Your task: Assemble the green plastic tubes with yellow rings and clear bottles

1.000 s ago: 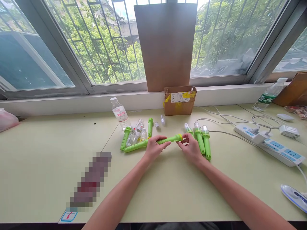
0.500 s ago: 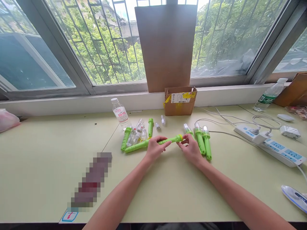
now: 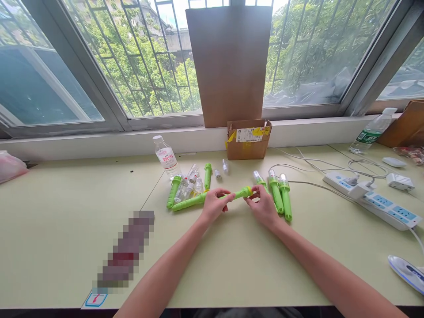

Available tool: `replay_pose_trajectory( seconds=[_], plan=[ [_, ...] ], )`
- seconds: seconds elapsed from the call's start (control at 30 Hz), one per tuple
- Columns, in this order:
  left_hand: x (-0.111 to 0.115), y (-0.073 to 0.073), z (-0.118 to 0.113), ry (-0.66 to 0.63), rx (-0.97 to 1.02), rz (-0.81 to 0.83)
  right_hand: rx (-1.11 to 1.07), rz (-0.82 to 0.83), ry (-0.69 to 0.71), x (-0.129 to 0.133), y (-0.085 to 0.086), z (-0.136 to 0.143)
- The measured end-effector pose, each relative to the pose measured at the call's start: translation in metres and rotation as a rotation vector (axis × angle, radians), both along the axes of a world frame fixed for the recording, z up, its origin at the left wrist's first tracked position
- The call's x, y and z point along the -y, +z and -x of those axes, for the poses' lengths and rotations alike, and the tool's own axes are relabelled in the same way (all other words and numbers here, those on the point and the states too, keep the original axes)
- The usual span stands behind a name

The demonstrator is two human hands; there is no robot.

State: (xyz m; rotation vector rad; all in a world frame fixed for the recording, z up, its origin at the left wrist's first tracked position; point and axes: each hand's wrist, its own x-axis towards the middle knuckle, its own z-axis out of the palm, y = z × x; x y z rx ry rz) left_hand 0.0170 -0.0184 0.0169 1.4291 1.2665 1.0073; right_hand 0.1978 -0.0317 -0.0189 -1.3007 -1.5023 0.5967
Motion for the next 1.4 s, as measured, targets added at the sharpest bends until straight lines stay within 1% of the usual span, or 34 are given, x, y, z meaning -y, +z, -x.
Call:
replay_pose_trajectory(
  seconds=[0.2,0.4,0.57,0.8,0.93,1.0,1.1,1.17,1.3,1.4],
  plan=[
    [-0.002,0.0,0.002,-0.01,0.06,0.068,-0.023,-0.007,0.007,0.0,-0.001,0.0],
    [-0.003,-0.003,0.003,-0.017,0.099,0.125,0.012,-0.005,0.007,0.0,0.0,0.0],
    [-0.002,-0.003,0.003,-0.06,0.09,0.169,0.039,-0.003,0.012,-0.001,0.001,-0.001],
    [-0.004,-0.003,0.004,-0.073,0.086,0.192,0.014,-0.011,0.021,-0.003,-0.004,-0.003],
    [-0.005,-0.002,0.005,-0.102,0.082,0.203,0.007,-0.007,0.033,-0.003,-0.003,-0.003],
    [-0.003,-0.001,0.004,-0.123,0.079,0.186,0.006,-0.003,0.03,-0.003,-0.001,-0.004],
    [0.0,-0.002,0.002,-0.143,0.066,0.118,0.004,-0.006,0.018,-0.005,0.0,-0.007],
    [0.001,-0.004,0.0,-0.122,0.04,0.055,0.002,-0.008,0.013,-0.006,0.001,-0.008],
    [0.001,-0.008,-0.001,-0.041,-0.017,-0.076,-0.032,-0.006,0.022,-0.005,0.001,-0.008],
    [-0.001,-0.011,0.0,-0.012,-0.028,-0.117,-0.048,-0.002,0.023,-0.004,0.001,-0.007]
  ],
)
